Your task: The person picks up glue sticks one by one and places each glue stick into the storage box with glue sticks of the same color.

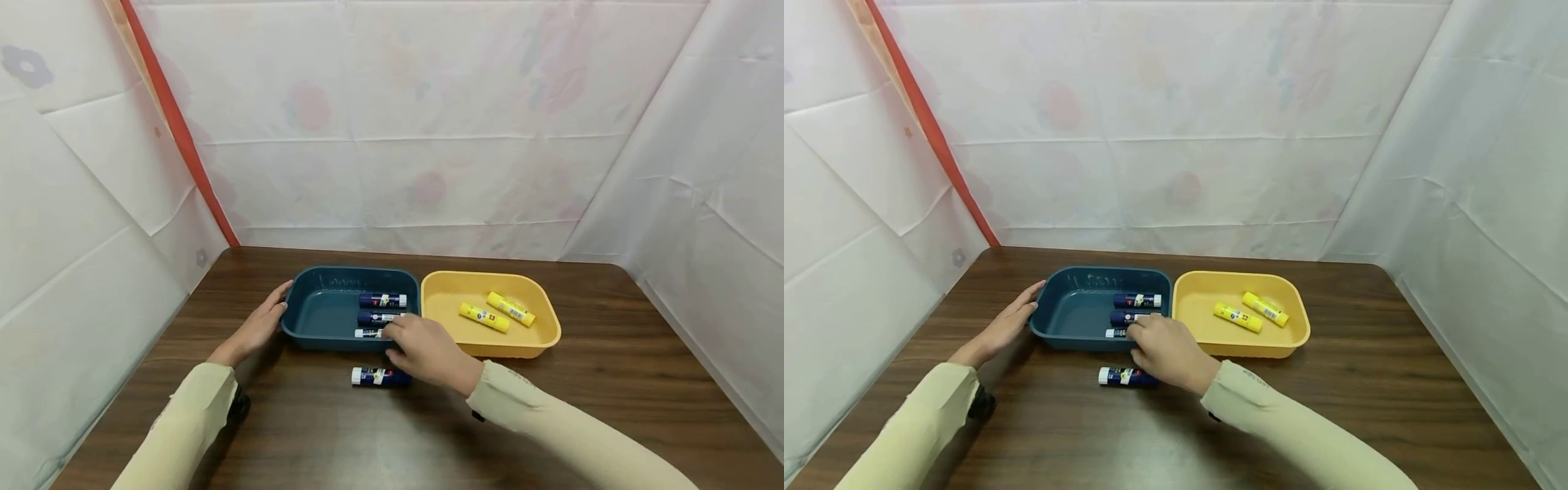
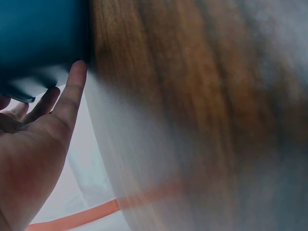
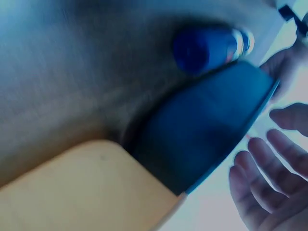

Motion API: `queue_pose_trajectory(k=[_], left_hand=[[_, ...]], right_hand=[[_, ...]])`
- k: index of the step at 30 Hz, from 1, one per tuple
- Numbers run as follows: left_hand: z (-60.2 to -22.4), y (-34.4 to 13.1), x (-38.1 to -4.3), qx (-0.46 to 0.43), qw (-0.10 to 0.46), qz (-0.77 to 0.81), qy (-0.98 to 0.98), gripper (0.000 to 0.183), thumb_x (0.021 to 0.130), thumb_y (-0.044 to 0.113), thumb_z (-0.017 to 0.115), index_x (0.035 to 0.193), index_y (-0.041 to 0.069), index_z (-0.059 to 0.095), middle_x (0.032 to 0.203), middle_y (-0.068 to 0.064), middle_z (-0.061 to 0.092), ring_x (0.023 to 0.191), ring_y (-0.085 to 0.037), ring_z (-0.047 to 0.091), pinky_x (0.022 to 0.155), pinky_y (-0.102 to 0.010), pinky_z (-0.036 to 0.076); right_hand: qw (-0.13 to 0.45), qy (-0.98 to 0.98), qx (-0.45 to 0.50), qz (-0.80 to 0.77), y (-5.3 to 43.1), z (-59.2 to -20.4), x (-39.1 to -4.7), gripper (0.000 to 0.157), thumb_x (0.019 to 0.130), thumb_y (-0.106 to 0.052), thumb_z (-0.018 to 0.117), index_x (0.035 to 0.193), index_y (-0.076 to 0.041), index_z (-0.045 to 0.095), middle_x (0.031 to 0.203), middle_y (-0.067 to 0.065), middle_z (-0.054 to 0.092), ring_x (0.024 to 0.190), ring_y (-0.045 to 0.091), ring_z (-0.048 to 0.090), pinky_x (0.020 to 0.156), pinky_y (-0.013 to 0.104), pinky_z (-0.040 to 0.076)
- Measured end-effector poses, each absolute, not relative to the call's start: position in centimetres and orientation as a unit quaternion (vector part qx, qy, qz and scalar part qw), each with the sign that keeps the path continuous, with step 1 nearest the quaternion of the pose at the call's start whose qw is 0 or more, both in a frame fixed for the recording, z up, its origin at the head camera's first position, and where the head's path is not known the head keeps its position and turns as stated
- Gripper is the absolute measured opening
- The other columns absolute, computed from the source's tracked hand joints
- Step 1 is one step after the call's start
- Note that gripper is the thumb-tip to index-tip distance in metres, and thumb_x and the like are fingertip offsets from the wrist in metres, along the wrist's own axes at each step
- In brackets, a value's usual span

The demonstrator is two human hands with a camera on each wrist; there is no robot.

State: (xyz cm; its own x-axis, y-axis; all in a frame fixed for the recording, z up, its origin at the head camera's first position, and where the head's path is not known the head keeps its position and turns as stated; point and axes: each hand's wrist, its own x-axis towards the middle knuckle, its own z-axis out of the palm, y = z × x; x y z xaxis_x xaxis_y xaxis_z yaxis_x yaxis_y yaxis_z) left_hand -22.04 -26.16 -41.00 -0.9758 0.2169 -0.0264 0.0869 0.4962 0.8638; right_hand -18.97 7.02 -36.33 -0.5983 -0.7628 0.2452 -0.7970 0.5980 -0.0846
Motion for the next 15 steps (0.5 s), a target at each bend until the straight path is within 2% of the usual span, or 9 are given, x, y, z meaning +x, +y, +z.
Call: queue_pose_trajectory(k=[5,10,15], left_hand=[[-41.1,-26.3,-22.1,0.089,0.065,0.49,0.864,0.052,0.105,0.021,0.021,0.154,0.01,0.006,0.152,-0.03,0.013,0.131,-0.048,0.029,0.097,-0.059,0.037],[-41.3,-26.4,-22.1,0.085,0.064,0.49,0.865,0.052,0.105,0.021,0.021,0.154,0.01,0.006,0.152,-0.029,0.013,0.131,-0.048,0.029,0.097,-0.059,0.037],[-41.2,-26.2,-22.0,0.094,0.063,0.493,0.863,0.052,0.105,0.02,0.022,0.154,0.009,0.006,0.152,-0.031,0.013,0.131,-0.049,0.029,0.095,-0.058,0.039]], right_hand=[[0.045,-0.889,0.451,0.062,6.9,-37.7,-17.4,0.021,0.085,-0.027,0.071,0.101,-0.013,0.07,0.09,-0.004,0.062,0.078,0.007,0.055,0.065,0.021,0.049],[0.01,-0.895,0.446,0.018,6.1,-38.9,-17.0,0.029,0.086,-0.031,0.071,0.108,-0.011,0.067,0.093,-0.002,0.062,0.079,0.009,0.054,0.066,0.022,0.049],[0.014,-0.894,0.447,-0.015,5.4,-39.7,-16.9,0.028,0.086,-0.029,0.072,0.106,-0.011,0.066,0.093,-0.001,0.062,0.08,0.011,0.056,0.066,0.023,0.049]])
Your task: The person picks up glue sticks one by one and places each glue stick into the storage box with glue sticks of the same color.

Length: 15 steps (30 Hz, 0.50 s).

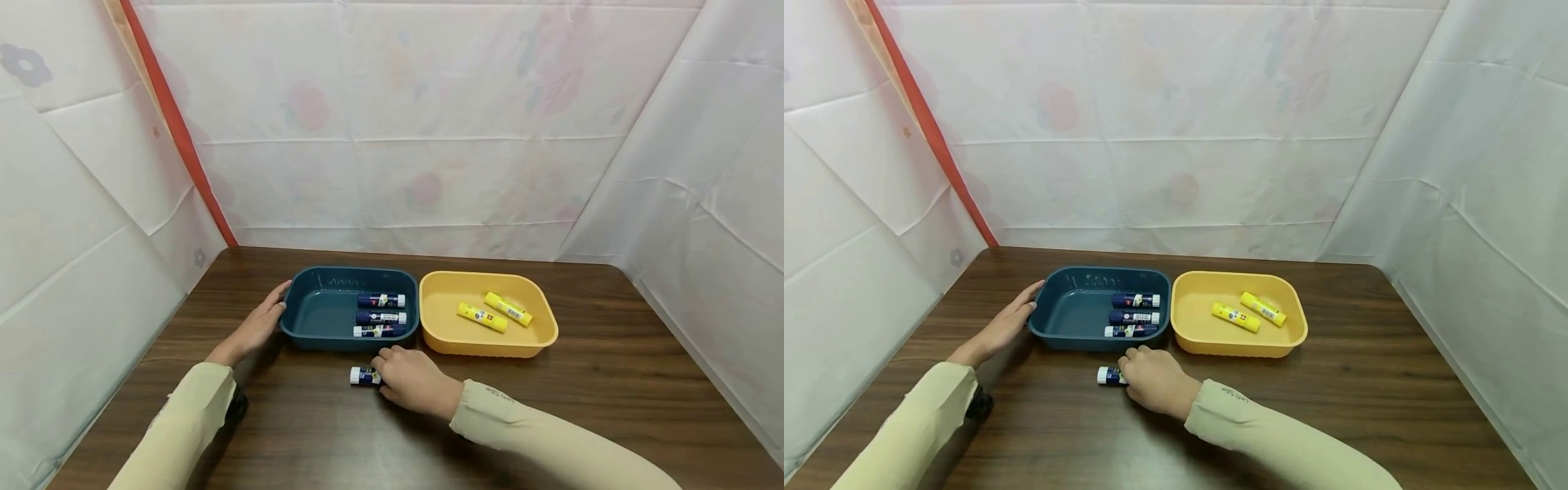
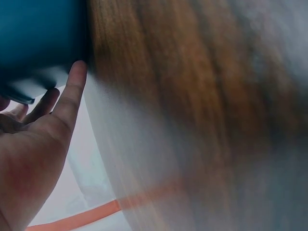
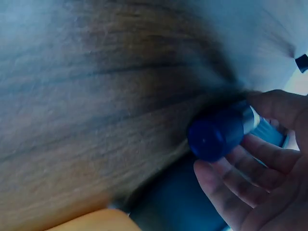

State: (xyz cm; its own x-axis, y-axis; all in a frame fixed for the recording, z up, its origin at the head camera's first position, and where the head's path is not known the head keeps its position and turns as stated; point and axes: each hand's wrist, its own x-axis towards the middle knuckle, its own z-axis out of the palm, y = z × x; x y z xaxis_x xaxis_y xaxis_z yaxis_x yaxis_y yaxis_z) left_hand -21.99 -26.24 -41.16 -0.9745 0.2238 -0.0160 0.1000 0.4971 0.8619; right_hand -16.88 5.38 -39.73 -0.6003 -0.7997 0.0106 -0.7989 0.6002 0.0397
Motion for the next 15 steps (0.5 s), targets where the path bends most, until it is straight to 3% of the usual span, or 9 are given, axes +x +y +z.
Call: queue_pose_trajectory(k=[7,15], left_hand=[[-41.17,-26.11,-21.98,0.095,0.065,0.493,0.862,0.052,0.105,0.021,0.021,0.154,0.009,0.006,0.151,-0.031,0.013,0.131,-0.049,0.029,0.095,-0.058,0.039],[-41.21,-26.3,-22.06,0.09,0.065,0.482,0.869,0.052,0.106,0.022,0.02,0.154,0.011,0.005,0.152,-0.03,0.013,0.131,-0.049,0.029,0.095,-0.059,0.039]], right_hand=[[0.055,-0.888,0.457,-0.026,5.02,-40.61,-16.87,0.019,0.086,-0.02,0.069,0.103,-0.012,0.067,0.09,-0.001,0.062,0.077,0.011,0.055,0.062,0.022,0.049],[0.047,-0.885,0.463,-0.007,5.06,-39.72,-17.04,0.02,0.089,-0.019,0.066,0.107,-0.012,0.067,0.093,-0.001,0.063,0.078,0.011,0.056,0.064,0.021,0.049]])
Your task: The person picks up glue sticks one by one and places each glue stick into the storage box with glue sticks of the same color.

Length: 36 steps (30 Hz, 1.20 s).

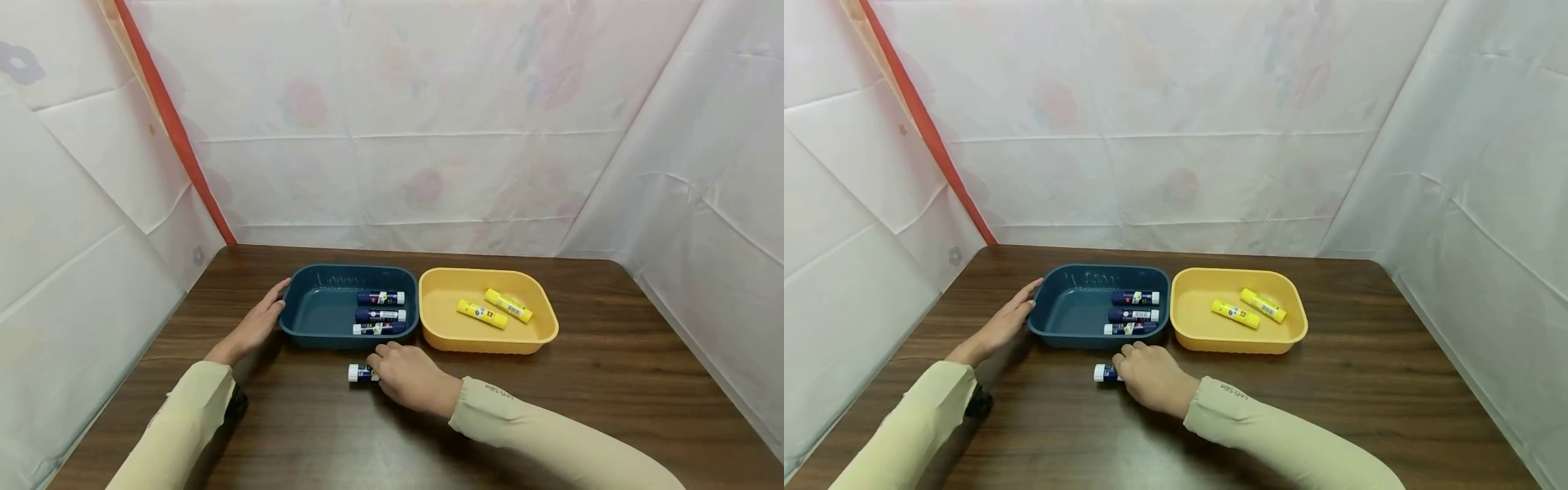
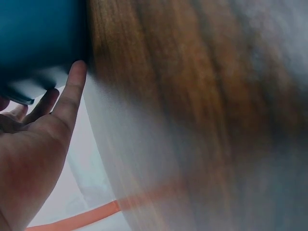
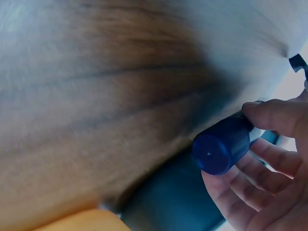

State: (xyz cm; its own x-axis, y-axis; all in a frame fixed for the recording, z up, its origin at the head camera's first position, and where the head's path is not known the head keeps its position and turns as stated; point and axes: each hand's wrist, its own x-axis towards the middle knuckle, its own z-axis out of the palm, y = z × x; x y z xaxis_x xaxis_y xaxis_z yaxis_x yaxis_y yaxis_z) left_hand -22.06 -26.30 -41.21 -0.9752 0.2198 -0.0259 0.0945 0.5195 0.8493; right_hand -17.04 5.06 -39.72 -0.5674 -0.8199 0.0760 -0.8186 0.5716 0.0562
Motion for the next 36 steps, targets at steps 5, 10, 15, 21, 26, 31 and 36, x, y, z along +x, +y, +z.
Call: queue_pose_trajectory(k=[5,10,15,21,26,31,36], left_hand=[[-41.0,-26.3,-21.9,0.087,0.066,0.482,0.869,0.052,0.106,0.023,0.02,0.154,0.011,0.005,0.151,-0.03,0.015,0.13,-0.049,0.031,0.094,-0.058,0.041],[-41.0,-26.4,-21.9,0.09,0.065,0.489,0.865,0.052,0.106,0.022,0.021,0.154,0.011,0.006,0.151,-0.03,0.016,0.129,-0.048,0.032,0.094,-0.058,0.041],[-41.0,-26.6,-22.0,0.095,0.063,0.491,0.863,0.052,0.106,0.022,0.021,0.154,0.01,0.005,0.151,-0.03,0.015,0.13,-0.049,0.031,0.094,-0.059,0.04],[-41.3,-26.7,-21.9,0.09,0.068,0.491,0.864,0.052,0.106,0.023,0.021,0.154,0.012,0.006,0.152,-0.029,0.014,0.13,-0.049,0.031,0.094,-0.058,0.04],[-41.4,-26.4,-21.6,0.088,0.07,0.496,0.861,0.052,0.106,0.022,0.022,0.154,0.011,0.006,0.151,-0.03,0.014,0.13,-0.05,0.031,0.094,-0.058,0.04],[-41.1,-26.3,-21.3,0.087,0.067,0.498,0.86,0.052,0.106,0.023,0.022,0.154,0.012,0.005,0.152,-0.03,0.013,0.131,-0.049,0.029,0.095,-0.058,0.04],[-41.2,-26.3,-21.3,0.089,0.064,0.499,0.859,0.052,0.106,0.021,0.022,0.154,0.011,0.006,0.151,-0.031,0.014,0.13,-0.05,0.03,0.094,-0.058,0.04]], right_hand=[[0.054,-0.88,0.472,0.011,5.2,-37.6,-17.0,0.024,0.087,-0.02,0.068,0.109,-0.011,0.067,0.097,0.0,0.065,0.082,0.011,0.058,0.068,0.022,0.05],[0.071,-0.882,0.466,0.023,5.4,-35.3,-18.0,0.03,0.086,-0.02,0.07,0.114,-0.01,0.066,0.102,0.002,0.066,0.088,0.013,0.06,0.073,0.024,0.052],[0.088,-0.895,0.437,0.032,5.0,-34.2,-20.9,0.033,0.088,-0.02,0.069,0.118,-0.01,0.064,0.107,0.003,0.064,0.092,0.015,0.058,0.078,0.026,0.052],[0.083,-0.912,0.398,0.05,4.0,-35.2,-24.2,0.034,0.09,-0.017,0.067,0.122,-0.009,0.061,0.113,0.004,0.064,0.1,0.018,0.058,0.08,0.028,0.051],[0.056,-0.926,0.371,0.05,3.1,-36.1,-25.3,0.032,0.091,-0.015,0.065,0.122,-0.009,0.062,0.115,0.006,0.064,0.104,0.02,0.058,0.084,0.03,0.05],[0.051,-0.931,0.359,0.03,2.6,-36.5,-25.9,0.029,0.093,-0.011,0.062,0.121,-0.008,0.063,0.113,0.007,0.064,0.103,0.021,0.058,0.085,0.03,0.05],[0.047,-0.938,0.344,0.017,2.4,-36.9,-26.2,0.024,0.094,-0.009,0.06,0.117,-0.007,0.065,0.108,0.008,0.06,0.099,0.02,0.057,0.081,0.027,0.05]])
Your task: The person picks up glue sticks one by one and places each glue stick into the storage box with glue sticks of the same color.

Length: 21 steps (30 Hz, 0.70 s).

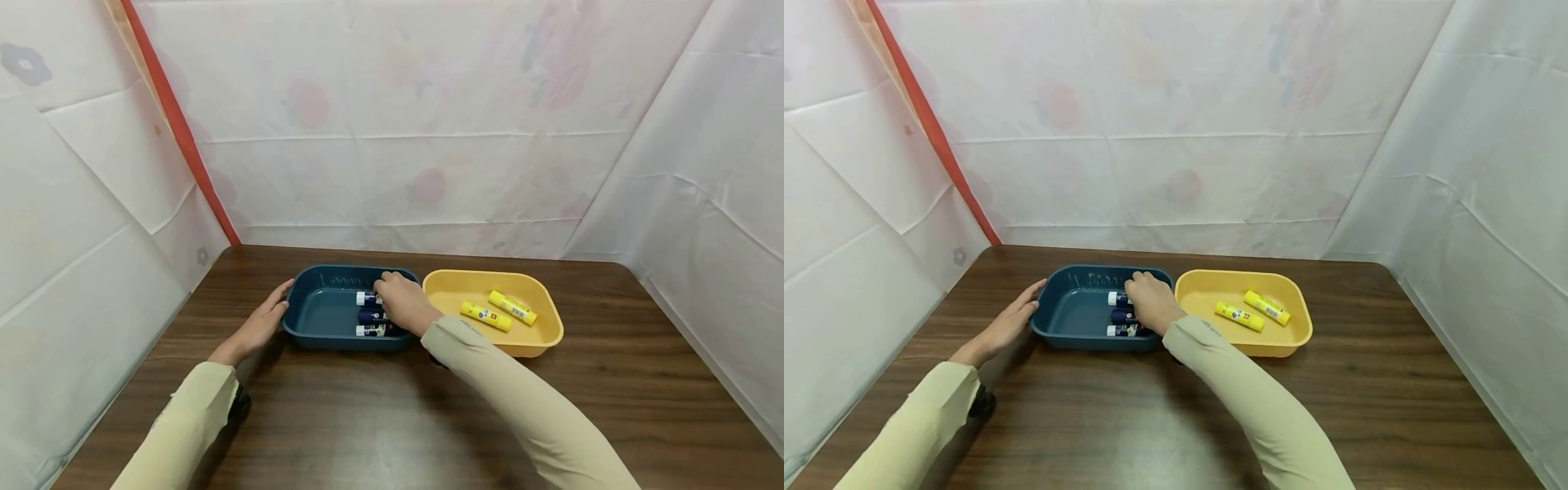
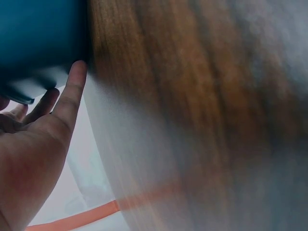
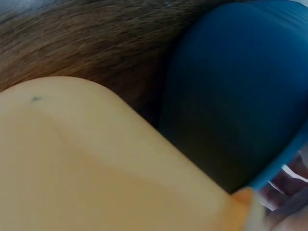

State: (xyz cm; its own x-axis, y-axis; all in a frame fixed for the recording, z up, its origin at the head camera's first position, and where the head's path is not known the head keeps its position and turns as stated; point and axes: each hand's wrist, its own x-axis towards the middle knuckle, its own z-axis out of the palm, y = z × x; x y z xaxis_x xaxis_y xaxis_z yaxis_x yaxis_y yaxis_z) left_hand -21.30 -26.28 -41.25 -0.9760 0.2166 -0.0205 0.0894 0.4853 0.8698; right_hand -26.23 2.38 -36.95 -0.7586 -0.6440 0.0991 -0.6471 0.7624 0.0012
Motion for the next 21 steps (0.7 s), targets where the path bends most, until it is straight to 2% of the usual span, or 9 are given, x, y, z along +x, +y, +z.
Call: queue_pose_trajectory(k=[10,21], left_hand=[[-41.9,-26.4,-21.6,0.088,0.056,0.511,0.853,0.051,0.106,0.018,0.023,0.154,0.009,0.008,0.15,-0.031,0.017,0.129,-0.049,0.032,0.093,-0.056,0.042],[-41.7,-26.3,-21.4,0.083,0.051,0.502,0.859,0.051,0.106,0.019,0.023,0.154,0.009,0.008,0.15,-0.031,0.017,0.129,-0.048,0.033,0.093,-0.056,0.042]], right_hand=[[0.031,-0.946,0.323,0.005,2.3,-38.8,-27.3,0.017,0.094,-0.008,0.06,0.109,-0.008,0.068,0.099,0.008,0.058,0.089,0.02,0.056,0.074,0.027,0.051],[0.016,-0.952,0.305,-0.01,2.4,-39.4,-27.7,0.02,0.094,-0.01,0.06,0.112,-0.009,0.068,0.1,0.007,0.061,0.093,0.02,0.058,0.076,0.032,0.053]])
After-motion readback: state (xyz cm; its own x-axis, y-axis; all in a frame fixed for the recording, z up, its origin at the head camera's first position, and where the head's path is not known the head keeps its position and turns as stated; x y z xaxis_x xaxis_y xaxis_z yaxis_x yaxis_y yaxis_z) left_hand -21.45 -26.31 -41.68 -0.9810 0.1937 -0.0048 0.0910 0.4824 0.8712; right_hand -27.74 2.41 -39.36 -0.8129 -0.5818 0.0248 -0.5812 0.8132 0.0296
